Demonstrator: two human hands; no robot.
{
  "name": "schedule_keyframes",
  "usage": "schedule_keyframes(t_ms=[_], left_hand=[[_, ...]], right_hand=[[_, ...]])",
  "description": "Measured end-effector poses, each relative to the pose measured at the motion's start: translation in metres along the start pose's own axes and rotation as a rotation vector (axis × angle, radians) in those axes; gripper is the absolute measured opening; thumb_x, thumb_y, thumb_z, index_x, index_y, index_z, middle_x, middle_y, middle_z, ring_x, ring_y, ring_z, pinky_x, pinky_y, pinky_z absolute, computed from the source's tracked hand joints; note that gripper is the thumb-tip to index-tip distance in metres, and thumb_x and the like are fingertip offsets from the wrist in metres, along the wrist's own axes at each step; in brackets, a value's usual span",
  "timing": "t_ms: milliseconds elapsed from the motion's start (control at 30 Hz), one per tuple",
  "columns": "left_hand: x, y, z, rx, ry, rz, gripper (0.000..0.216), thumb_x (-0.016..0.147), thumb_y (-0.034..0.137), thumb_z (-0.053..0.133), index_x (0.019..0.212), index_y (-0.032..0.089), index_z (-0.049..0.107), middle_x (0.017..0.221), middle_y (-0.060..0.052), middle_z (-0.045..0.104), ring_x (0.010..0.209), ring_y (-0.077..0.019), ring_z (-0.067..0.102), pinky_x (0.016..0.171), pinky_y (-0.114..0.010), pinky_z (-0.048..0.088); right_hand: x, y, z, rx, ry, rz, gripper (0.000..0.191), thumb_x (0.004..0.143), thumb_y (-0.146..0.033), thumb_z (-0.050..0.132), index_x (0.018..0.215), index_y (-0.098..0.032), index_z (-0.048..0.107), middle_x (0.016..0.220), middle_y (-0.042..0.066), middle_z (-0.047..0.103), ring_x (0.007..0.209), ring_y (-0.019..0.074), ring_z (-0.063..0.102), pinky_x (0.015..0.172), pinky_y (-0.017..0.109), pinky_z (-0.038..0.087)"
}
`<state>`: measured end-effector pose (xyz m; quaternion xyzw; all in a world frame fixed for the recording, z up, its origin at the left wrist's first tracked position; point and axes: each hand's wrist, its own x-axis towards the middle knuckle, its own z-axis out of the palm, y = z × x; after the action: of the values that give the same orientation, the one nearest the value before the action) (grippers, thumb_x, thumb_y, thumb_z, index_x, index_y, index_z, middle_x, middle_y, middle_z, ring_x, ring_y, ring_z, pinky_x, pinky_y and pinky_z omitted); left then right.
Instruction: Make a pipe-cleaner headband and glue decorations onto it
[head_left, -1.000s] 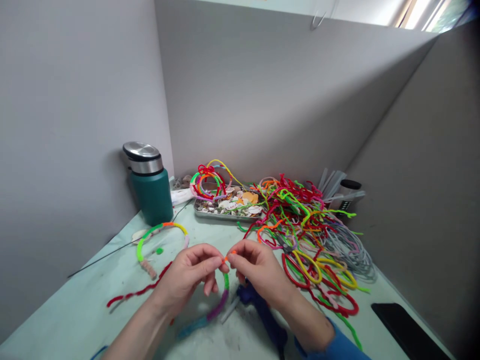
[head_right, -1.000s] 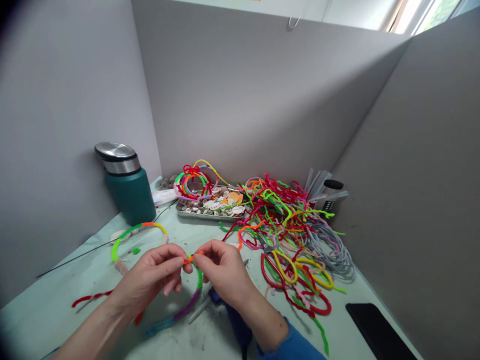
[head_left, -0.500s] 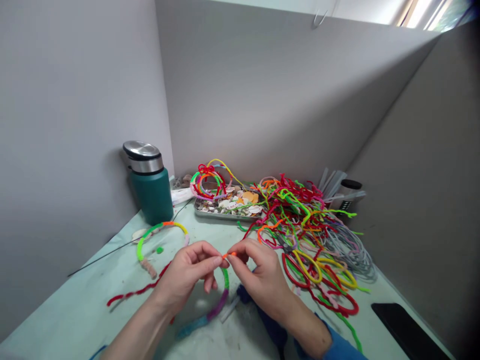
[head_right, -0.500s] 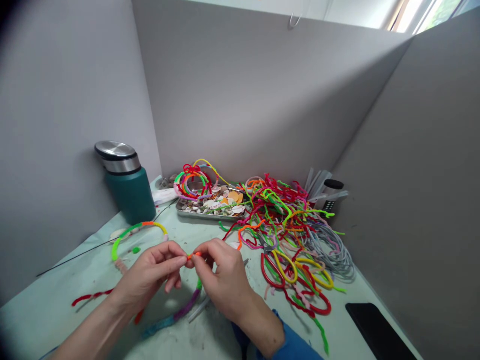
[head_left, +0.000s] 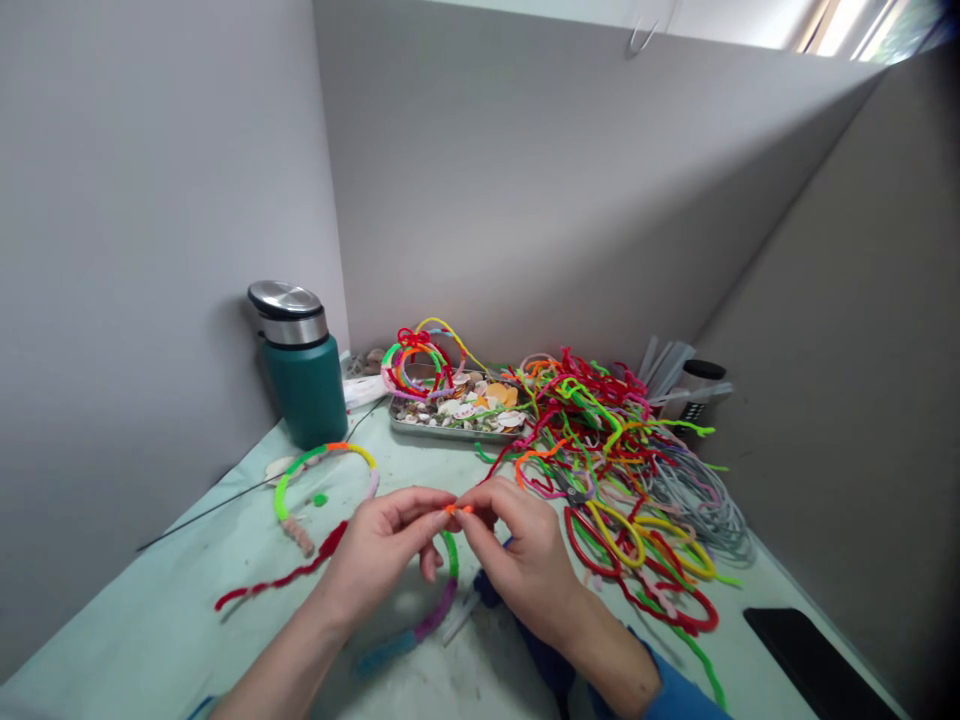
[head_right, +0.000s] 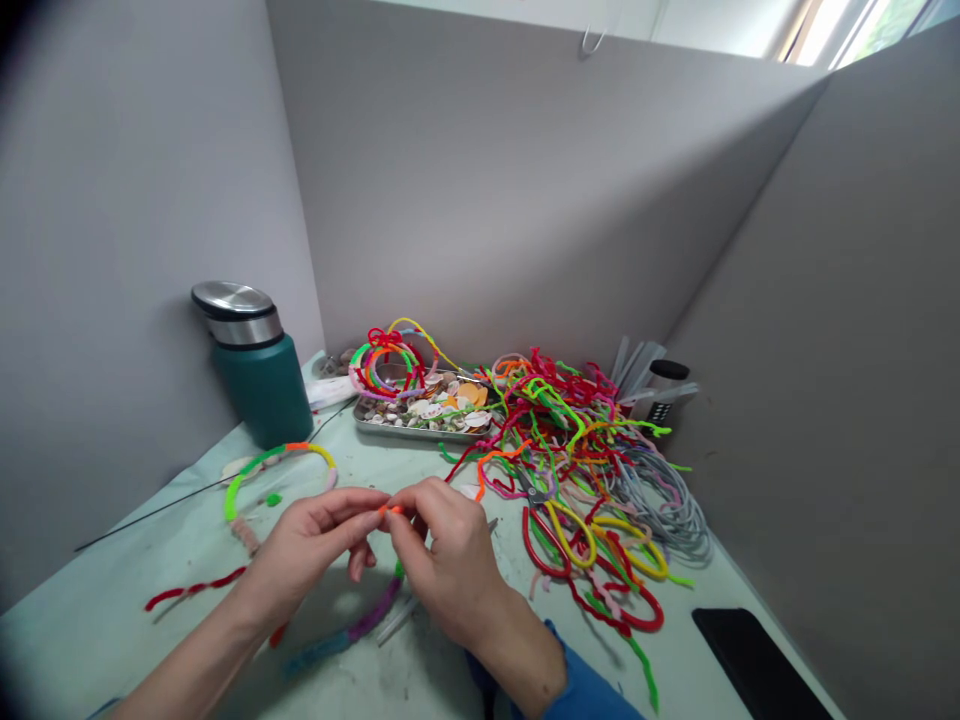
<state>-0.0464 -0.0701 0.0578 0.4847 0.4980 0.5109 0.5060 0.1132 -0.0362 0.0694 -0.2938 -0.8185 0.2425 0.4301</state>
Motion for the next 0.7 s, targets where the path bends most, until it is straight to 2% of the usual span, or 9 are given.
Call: schedule_keyframes(t_ms=[200,300,400,467,567,633,700], left_hand=[[0.000,-0.001,0.000,0.137,0.042,0.055,0.018,0.079,0.030,0.059,0.081,0.015,0.068,0.049,0.004,0.058,0.044,-0.0091,0.053,0.051,-0.020,0.042],[-0.002,-0.001,0.000,0.162,0.091,0.071,0.017,0.079,0.029,0.058,0.077,0.015,0.066,0.052,0.004,0.060,0.044,-0.0084,0.053,0.050,-0.020,0.041],[-0.003,0.001,0.002,0.109,0.079,0.039,0.017,0.079,0.029,0.058,0.076,0.014,0.064,0.060,0.002,0.063,0.044,-0.0075,0.053,0.050,-0.020,0.041],[-0.004,0.002,0.003,0.038,0.049,0.015,0.017,0.079,0.029,0.059,0.085,0.014,0.064,0.064,0.001,0.065,0.045,-0.0075,0.054,0.052,-0.020,0.043],[-0.006,0.005,0.003,-0.061,0.026,0.032,0.027,0.075,0.023,0.064,0.101,0.017,0.060,0.076,0.001,0.068,0.050,-0.0079,0.057,0.055,-0.021,0.045],[-0.007,0.006,0.002,-0.073,0.013,0.048,0.028,0.072,0.019,0.066,0.099,0.018,0.061,0.080,0.000,0.068,0.053,-0.0082,0.059,0.056,-0.021,0.046],[-0.007,0.006,0.002,-0.061,0.014,0.057,0.022,0.071,0.017,0.066,0.093,0.018,0.064,0.076,0.001,0.068,0.053,-0.0082,0.058,0.056,-0.020,0.046]], right_hand=[[-0.002,0.002,0.003,-0.015,-0.001,-0.049,0.010,0.085,-0.017,0.051,0.081,-0.016,0.060,0.073,0.002,0.059,0.067,0.0130,0.054,0.061,0.024,0.039],[-0.004,0.004,0.005,-0.024,-0.013,-0.060,0.011,0.085,-0.017,0.050,0.083,-0.016,0.061,0.072,0.003,0.059,0.066,0.0133,0.053,0.062,0.026,0.039],[-0.004,0.003,0.007,0.039,0.006,-0.007,0.010,0.084,-0.018,0.052,0.081,-0.017,0.062,0.072,0.002,0.059,0.066,0.0131,0.054,0.062,0.025,0.040],[-0.003,0.002,0.007,0.151,0.032,0.113,0.009,0.083,-0.021,0.054,0.078,-0.017,0.061,0.072,0.002,0.060,0.064,0.0124,0.054,0.060,0.024,0.041],[0.002,0.002,0.005,0.432,0.049,0.397,0.012,0.081,-0.027,0.057,0.075,-0.016,0.059,0.064,-0.002,0.057,0.052,0.0092,0.050,0.051,0.021,0.038],[0.005,0.004,0.005,0.632,0.031,0.548,0.016,0.078,-0.030,0.060,0.073,-0.015,0.058,0.060,-0.004,0.054,0.046,0.0065,0.045,0.047,0.019,0.035],[0.007,0.006,0.004,0.785,-0.005,0.631,0.018,0.076,-0.031,0.062,0.072,-0.014,0.057,0.061,-0.004,0.053,0.044,0.0049,0.044,0.046,0.019,0.033]])
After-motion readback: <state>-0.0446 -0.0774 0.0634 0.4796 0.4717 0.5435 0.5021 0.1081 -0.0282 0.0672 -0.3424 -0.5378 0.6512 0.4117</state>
